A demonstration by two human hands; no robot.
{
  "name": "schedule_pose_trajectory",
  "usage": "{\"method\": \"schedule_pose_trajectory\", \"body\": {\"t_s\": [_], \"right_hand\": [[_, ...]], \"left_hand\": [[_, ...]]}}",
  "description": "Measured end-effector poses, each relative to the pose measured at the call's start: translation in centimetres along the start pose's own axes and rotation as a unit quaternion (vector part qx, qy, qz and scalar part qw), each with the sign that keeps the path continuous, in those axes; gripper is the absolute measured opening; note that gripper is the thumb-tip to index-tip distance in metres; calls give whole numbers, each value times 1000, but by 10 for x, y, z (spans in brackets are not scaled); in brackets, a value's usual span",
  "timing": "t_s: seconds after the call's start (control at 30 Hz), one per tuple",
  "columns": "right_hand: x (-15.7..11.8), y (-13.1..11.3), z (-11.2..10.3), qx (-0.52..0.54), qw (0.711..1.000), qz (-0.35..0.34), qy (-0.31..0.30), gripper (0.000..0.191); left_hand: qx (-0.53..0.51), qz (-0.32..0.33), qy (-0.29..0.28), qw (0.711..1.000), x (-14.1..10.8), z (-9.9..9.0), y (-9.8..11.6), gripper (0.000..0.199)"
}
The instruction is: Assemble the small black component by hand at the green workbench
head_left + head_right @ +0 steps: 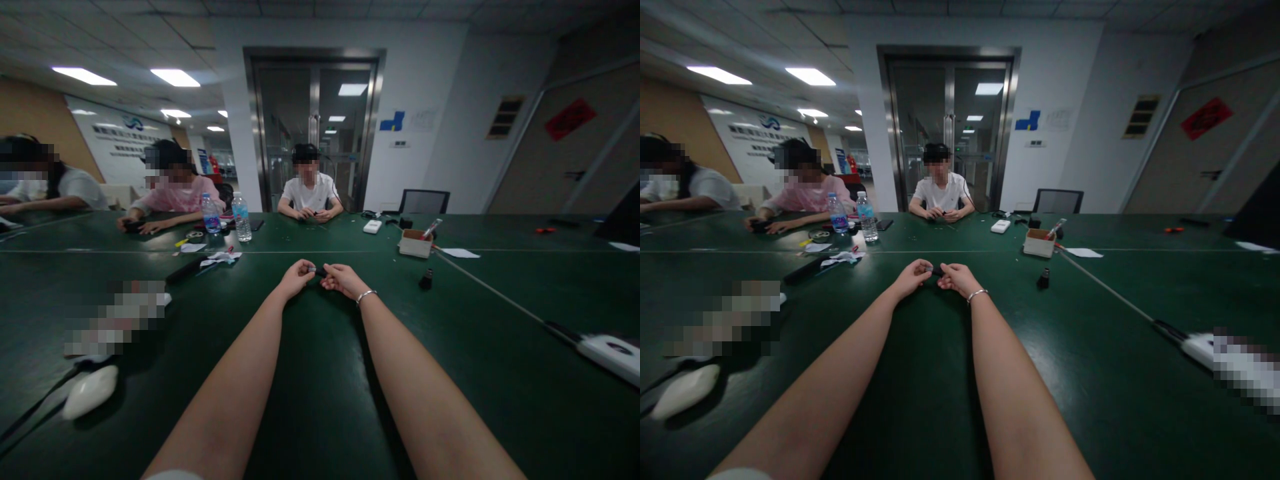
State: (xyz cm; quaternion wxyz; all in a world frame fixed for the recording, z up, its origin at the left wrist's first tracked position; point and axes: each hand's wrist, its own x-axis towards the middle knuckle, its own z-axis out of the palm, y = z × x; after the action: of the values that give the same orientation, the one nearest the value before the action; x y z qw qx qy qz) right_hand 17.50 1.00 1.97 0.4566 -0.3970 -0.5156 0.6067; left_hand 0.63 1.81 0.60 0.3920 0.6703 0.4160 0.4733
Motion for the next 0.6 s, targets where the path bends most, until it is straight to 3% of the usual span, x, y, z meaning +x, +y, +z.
{"method": "schedule_pose_trajectory", "body": {"t_s": [0.37, 0.6], "right_hand": [[-1, -2, 1, 4, 1000, 13, -5, 16], [-1, -2, 2, -1, 1000, 12, -6, 13]], "left_hand": [[-14, -53, 49, 997, 3, 0, 0, 24], [11, -35, 19, 999, 3, 1, -1, 25]]}}
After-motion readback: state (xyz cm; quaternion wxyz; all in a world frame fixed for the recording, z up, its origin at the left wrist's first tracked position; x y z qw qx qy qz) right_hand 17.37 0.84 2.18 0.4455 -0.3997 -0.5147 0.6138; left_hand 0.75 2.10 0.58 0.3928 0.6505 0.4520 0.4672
